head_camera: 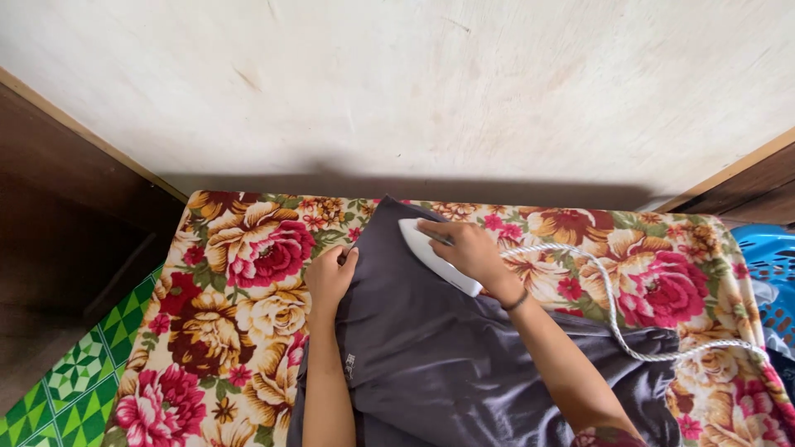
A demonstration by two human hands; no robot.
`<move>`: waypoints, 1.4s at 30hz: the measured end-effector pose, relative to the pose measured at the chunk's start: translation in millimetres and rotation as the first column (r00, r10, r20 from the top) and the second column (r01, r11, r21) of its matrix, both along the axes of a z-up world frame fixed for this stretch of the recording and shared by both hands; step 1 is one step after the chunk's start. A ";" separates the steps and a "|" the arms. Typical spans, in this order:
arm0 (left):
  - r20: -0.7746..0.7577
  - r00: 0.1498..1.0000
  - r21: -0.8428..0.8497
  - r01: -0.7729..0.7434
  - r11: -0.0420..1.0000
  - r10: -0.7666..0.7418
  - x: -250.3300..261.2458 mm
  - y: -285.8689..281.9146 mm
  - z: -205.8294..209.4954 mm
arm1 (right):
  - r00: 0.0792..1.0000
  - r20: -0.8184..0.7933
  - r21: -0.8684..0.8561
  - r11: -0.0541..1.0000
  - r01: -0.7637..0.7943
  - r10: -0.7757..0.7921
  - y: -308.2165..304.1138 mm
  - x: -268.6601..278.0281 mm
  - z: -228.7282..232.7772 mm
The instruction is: The person irons a grey t-shirt on a floral patterned surface and then folds it neatly.
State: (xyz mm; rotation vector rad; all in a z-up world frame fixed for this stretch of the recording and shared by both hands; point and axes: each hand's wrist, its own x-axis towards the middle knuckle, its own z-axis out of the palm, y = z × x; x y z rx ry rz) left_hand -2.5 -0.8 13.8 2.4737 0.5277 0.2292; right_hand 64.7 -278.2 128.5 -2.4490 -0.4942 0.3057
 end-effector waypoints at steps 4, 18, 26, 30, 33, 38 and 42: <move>-0.030 0.999 0.010 0.028 1.000 -0.028 -1.7 3.7 10.3 | 0.999 0.010 -0.064 0.997 0.040 -0.039 1.8 6.9 -16.0; -0.112 0.985 -0.035 0.127 0.991 -0.130 -1.6 14.1 6.4 | 0.892 -0.163 0.426 0.846 -0.321 0.421 26.8 -17.8 1.4; -0.027 0.982 -0.095 0.186 0.978 -0.189 -12.8 12.0 26.8 | 0.940 -0.069 0.327 0.898 -0.294 0.333 33.0 -44.1 1.8; -0.103 0.985 -0.084 0.129 0.988 -0.137 -20.0 26.1 25.1 | 0.936 -0.054 0.293 0.902 -0.318 0.347 52.7 -24.7 -15.5; -0.143 0.988 -0.069 0.045 0.997 -0.055 -24.0 38.7 23.5 | 0.862 -0.092 0.342 0.828 -0.444 0.499 55.7 -22.4 -8.4; -0.172 0.984 -0.046 0.027 0.999 -0.035 -20.9 35.6 29.4 | 0.850 -0.112 0.331 0.826 -0.456 0.515 53.8 -43.2 3.0; -0.133 0.991 -0.106 0.020 0.994 -0.034 -19.2 28.8 31.7 | 0.932 -0.029 0.140 0.925 -0.354 0.362 70.0 -47.8 -20.5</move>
